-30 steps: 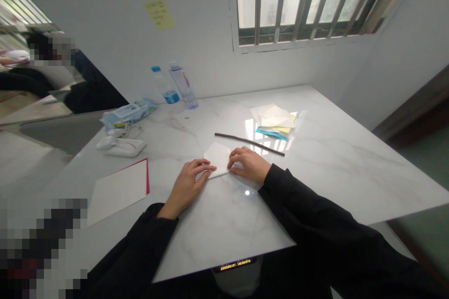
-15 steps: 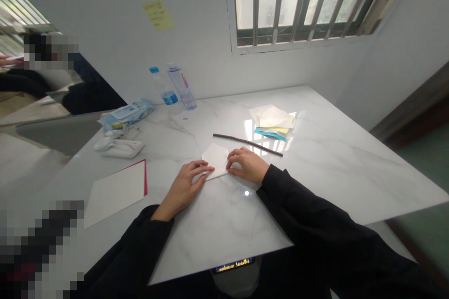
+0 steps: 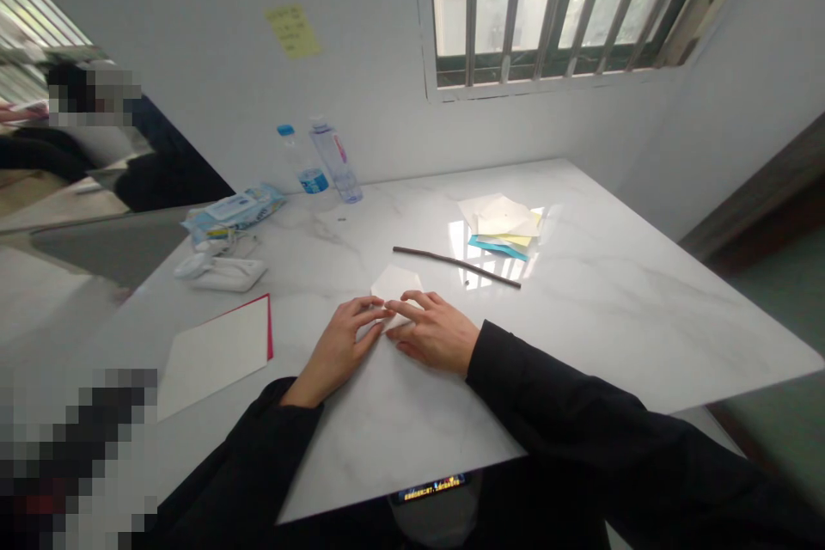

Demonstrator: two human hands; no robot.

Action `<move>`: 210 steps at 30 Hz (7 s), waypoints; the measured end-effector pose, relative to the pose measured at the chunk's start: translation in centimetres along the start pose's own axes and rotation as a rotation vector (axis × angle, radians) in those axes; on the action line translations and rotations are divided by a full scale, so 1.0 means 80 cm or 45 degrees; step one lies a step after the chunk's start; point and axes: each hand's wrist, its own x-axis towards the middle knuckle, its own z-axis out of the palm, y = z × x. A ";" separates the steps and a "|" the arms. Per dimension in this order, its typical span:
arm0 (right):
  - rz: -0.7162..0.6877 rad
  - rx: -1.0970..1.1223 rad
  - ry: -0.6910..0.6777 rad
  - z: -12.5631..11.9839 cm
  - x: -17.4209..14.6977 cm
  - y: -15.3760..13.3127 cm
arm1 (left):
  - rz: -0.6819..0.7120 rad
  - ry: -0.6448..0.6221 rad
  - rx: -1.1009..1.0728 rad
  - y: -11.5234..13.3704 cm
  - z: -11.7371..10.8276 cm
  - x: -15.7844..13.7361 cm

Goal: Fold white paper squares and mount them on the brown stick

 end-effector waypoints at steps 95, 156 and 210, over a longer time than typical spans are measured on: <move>-0.030 0.625 -0.186 -0.032 -0.016 0.058 | 0.204 -0.303 -0.091 0.029 -0.060 -0.036; 0.065 0.444 -0.255 0.001 -0.025 0.047 | 0.242 0.065 0.002 0.032 -0.031 -0.056; 0.371 0.759 -0.015 -0.010 -0.029 0.050 | 0.039 0.028 -0.012 0.040 -0.026 -0.047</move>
